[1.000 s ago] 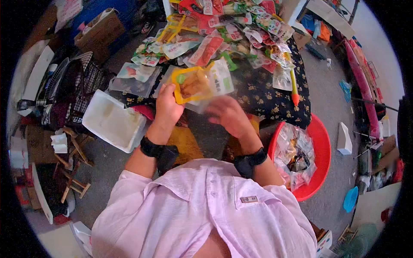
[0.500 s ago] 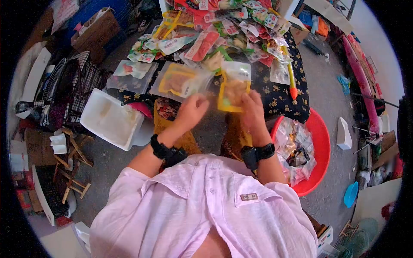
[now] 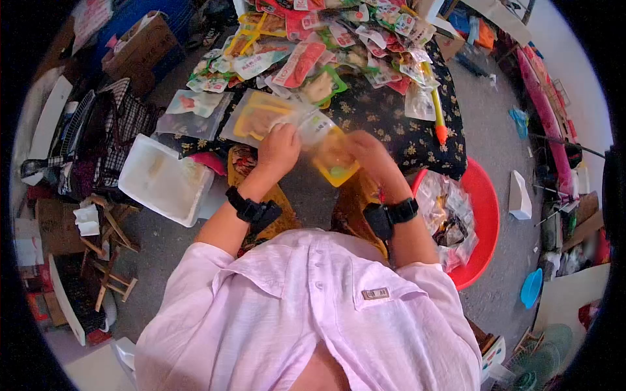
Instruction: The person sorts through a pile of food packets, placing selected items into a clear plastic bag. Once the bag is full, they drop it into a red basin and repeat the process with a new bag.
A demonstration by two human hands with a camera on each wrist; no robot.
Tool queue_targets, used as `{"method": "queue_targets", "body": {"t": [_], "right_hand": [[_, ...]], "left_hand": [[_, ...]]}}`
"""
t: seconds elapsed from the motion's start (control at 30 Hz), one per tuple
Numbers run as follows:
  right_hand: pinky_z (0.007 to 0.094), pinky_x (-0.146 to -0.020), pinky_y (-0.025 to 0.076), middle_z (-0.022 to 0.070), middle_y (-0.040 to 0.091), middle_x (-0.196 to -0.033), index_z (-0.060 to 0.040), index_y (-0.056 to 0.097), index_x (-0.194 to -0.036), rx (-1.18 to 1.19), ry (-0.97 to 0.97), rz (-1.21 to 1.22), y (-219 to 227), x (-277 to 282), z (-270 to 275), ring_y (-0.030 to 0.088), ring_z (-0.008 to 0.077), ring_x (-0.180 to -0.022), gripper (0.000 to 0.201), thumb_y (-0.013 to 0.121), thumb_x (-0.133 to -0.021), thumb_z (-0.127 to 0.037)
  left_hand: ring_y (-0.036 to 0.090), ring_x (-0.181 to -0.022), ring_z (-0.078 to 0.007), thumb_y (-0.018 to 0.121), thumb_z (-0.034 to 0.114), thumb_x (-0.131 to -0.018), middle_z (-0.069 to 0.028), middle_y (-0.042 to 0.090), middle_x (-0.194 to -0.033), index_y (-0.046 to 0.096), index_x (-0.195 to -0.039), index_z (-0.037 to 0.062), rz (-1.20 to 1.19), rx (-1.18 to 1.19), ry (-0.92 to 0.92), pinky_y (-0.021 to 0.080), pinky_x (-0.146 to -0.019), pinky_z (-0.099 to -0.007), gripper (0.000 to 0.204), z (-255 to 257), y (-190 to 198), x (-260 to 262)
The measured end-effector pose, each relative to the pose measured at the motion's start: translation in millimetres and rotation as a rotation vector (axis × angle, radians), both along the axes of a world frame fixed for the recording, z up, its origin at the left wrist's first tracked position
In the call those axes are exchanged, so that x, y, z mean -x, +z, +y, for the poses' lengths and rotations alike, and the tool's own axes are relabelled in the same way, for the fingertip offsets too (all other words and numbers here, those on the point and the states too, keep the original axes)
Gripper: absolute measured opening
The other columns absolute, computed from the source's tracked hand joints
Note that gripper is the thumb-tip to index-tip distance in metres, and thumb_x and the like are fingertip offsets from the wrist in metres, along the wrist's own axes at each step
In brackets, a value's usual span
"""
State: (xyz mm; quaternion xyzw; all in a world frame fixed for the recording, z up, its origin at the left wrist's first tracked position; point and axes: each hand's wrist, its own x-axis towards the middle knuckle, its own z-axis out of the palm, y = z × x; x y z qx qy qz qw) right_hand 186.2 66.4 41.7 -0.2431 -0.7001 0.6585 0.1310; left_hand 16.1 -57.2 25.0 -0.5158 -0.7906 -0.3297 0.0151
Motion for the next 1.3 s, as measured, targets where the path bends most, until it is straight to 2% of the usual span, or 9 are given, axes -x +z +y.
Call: {"method": "queue_targets", "body": {"t": [0.13, 0.23, 0.43, 0.53, 0.6, 0.8, 1.1, 1.2, 1.3], "right_hand": [[0.0237, -0.063, 0.041, 0.0058, 0.053, -0.083, 0.0034, 0.055, -0.085, 0.029, 0.076, 0.042, 7, 19, -3, 0.052, 0.0126, -0.069, 0.020, 0.049, -0.078, -0.014], [0.0243, -0.064, 0.041, 0.0064, 0.053, -0.083, 0.0027, 0.055, -0.084, -1.012, 0.364, 0.463, -26, 31, 18, 0.052, 0.0128, -0.072, 0.020, 0.050, -0.078, -0.016], [0.0233, -0.059, 0.040, 0.0032, 0.053, -0.072, -0.0015, 0.054, -0.081, 0.282, 0.004, 0.141, -34, 47, -13, 0.049, 0.0117, -0.067, 0.015, 0.051, -0.077, -0.016], [0.0276, -0.061, 0.045, 0.0049, 0.054, -0.079, -0.0013, 0.050, -0.088, -0.269, 0.145, 0.446, -63, 61, -17, 0.053, 0.0151, -0.069, 0.015, 0.050, -0.076, -0.011], [0.0290, -0.065, 0.047, 0.0065, 0.054, -0.086, -0.0023, 0.048, -0.091, 1.101, 0.066, 0.490, -42, 57, -31, 0.055, 0.0163, -0.072, 0.016, 0.049, -0.077, -0.008], [0.0246, -0.052, 0.046, 0.0052, 0.055, -0.082, -0.0030, 0.048, -0.092, 0.524, -0.099, 0.096, -31, 50, -42, 0.055, 0.0146, -0.065, 0.016, 0.048, -0.076, -0.006], [0.0230, -0.050, 0.044, 0.0046, 0.056, -0.078, -0.0026, 0.050, -0.092, 0.701, -0.198, 0.476, -63, 81, -51, 0.053, 0.0131, -0.062, 0.017, 0.049, -0.075, -0.005], [0.0230, -0.051, 0.043, 0.0038, 0.054, -0.076, -0.0037, 0.050, -0.087, 0.172, -0.066, 0.501, -98, 68, -38, 0.053, 0.0134, -0.063, 0.013, 0.050, -0.074, -0.006], [0.0233, -0.049, 0.042, 0.0031, 0.053, -0.073, -0.0045, 0.048, -0.086, 0.479, -0.136, 0.357, -86, 61, -34, 0.053, 0.0133, -0.062, 0.013, 0.052, -0.074, -0.008]], "left_hand": [[0.048, -0.070, -0.0355, 0.042, 0.015, -0.075, -0.0158, 0.049, -0.075, 0.047, -0.075, 0.0037, 0.048, 0.077, -0.001, 0.039, -0.061, -0.0437, 0.013, -7, 9, -11], [0.047, -0.071, -0.0343, 0.043, 0.016, -0.076, -0.0152, 0.048, -0.075, 0.048, -0.076, 0.0034, 0.081, 0.060, -0.042, 0.039, -0.060, -0.0425, 0.013, -14, 18, -17], [0.049, -0.069, -0.0326, 0.042, 0.015, -0.075, -0.0134, 0.049, -0.073, 0.048, -0.075, 0.0049, 0.201, 0.130, -0.102, 0.041, -0.059, -0.0415, 0.012, -19, 13, -23], [0.051, -0.068, -0.0327, 0.044, 0.015, -0.073, -0.0134, 0.052, -0.074, 0.050, -0.073, 0.0063, 0.241, 0.071, -0.109, 0.041, -0.060, -0.0417, 0.011, -22, 6, -25], [0.051, -0.069, -0.0327, 0.044, 0.016, -0.074, -0.0130, 0.052, -0.074, 0.050, -0.074, 0.0065, 0.263, 0.055, -0.070, 0.041, -0.060, -0.0418, 0.011, -23, 9, -24], [0.050, -0.068, -0.0331, 0.044, 0.017, -0.075, -0.0131, 0.051, -0.075, 0.048, -0.074, 0.0064, 0.295, -0.028, -0.145, 0.041, -0.060, -0.0422, 0.011, -24, 1, -24], [0.047, -0.078, -0.0295, 0.054, 0.016, -0.069, -0.0098, 0.049, -0.083, 0.051, -0.083, 0.0066, 0.410, -0.209, -0.179, 0.038, -0.068, -0.0400, 0.017, -31, -11, -22], [0.044, -0.089, -0.0303, 0.057, 0.015, -0.064, -0.0109, 0.048, -0.091, 0.051, -0.088, 0.0066, 0.434, -0.130, -0.158, 0.034, -0.079, -0.0396, 0.026, -45, -1, -23], [0.043, -0.094, -0.0305, 0.057, 0.013, -0.063, -0.0123, 0.048, -0.096, 0.051, -0.090, 0.0059, 0.551, -0.125, -0.136, 0.033, -0.082, -0.0396, 0.028, -48, -8, -17]]}}
